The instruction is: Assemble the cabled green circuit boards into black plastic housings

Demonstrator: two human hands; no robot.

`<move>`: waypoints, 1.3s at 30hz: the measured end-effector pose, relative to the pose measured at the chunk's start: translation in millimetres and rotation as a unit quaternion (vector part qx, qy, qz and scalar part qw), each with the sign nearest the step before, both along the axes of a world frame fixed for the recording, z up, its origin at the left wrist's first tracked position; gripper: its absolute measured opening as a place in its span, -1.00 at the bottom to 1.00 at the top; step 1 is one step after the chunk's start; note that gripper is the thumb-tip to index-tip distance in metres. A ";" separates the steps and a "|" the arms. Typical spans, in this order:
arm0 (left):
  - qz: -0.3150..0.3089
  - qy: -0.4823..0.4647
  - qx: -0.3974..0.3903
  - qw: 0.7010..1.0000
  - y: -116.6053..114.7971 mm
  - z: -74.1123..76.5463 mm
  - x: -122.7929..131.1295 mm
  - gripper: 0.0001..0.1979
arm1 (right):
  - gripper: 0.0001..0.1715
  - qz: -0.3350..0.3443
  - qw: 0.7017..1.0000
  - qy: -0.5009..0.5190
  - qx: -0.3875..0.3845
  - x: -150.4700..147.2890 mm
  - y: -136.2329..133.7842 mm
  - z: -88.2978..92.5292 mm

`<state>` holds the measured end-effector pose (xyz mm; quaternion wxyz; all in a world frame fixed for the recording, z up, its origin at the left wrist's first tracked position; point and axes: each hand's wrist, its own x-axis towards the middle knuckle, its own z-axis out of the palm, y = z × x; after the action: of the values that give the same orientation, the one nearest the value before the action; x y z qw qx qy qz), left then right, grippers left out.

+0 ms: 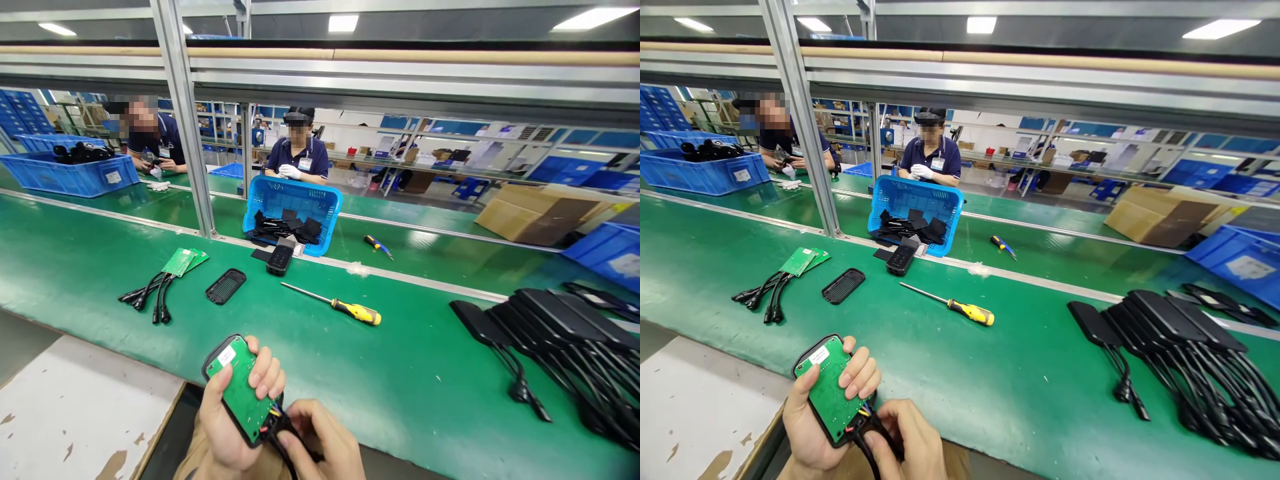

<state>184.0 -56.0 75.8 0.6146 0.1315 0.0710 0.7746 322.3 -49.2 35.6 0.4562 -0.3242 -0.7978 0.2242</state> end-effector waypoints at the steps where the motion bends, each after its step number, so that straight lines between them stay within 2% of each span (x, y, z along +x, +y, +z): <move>1: -0.006 0.002 -0.004 1.000 -0.4 0.2 -0.3 -0.74 | -0.77 0.002 1.000 0.009 -0.006 -1.8 2.4 -2.5; 5: -0.031 0.010 -0.013 0.999 -4.3 2.7 -0.3 -0.77 | -0.81 0.013 0.995 0.074 0.071 -3.5 8.8 -9.6; 7: -0.039 0.010 -0.002 0.999 -7.2 3.3 1.2 -0.78 | -0.80 0.029 0.994 0.091 0.044 -0.2 11.0 -7.5; 9: -0.049 0.005 0.017 0.999 -9.7 3.0 3.4 -0.77 | -0.69 0.050 0.992 0.093 -0.070 4.4 12.8 -1.3; 12: -0.050 0.004 0.035 0.998 -11.3 2.0 6.7 -0.77 | -0.54 0.088 0.951 0.068 -0.288 9.4 14.9 11.7; 15: -0.024 0.022 0.041 0.999 -11.4 2.8 7.9 -0.76 | -0.49 0.095 0.913 0.060 -0.392 8.4 14.8 20.3; 17: -0.019 0.034 0.041 0.998 -11.6 4.6 7.4 -0.76 | -0.41 0.114 0.871 0.092 -0.470 4.8 12.8 19.4; 20: -0.017 0.036 0.043 0.998 -12.6 7.1 5.7 -0.75 | -0.33 0.159 0.783 0.160 -0.580 -1.7 8.4 9.0; 21: -0.015 0.034 0.040 0.999 -13.0 7.4 5.2 -0.75 | -0.32 0.166 0.770 0.175 -0.591 -3.4 7.2 4.6; 23: -0.010 0.032 0.032 0.999 -13.6 7.3 4.3 -0.75 | -0.33 0.173 0.765 0.191 -0.591 -6.0 5.6 -3.7; 29: 0.022 0.040 0.026 0.999 -14.1 4.0 2.2 -0.73 | -0.37 0.187 0.780 0.222 -0.554 -12.8 4.7 -14.3; 34: 0.006 0.056 0.042 0.998 -12.5 3.2 1.7 -0.72 | -0.41 0.214 0.791 0.255 -0.513 -15.0 4.1 -13.3; 36: 0.002 0.080 0.057 0.995 -12.1 3.6 1.6 -0.71 | -0.44 0.217 0.791 0.254 -0.512 -13.9 3.0 -14.2; 39: 0.003 0.169 0.093 0.981 -11.5 3.7 0.8 -0.68 | -0.49 0.220 0.797 0.239 -0.508 -14.9 0.3 -20.2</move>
<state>184.7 -67.5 79.5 0.5762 0.3167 0.1016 0.7466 307.4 -48.9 15.5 0.3406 -0.2612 -0.4844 0.7623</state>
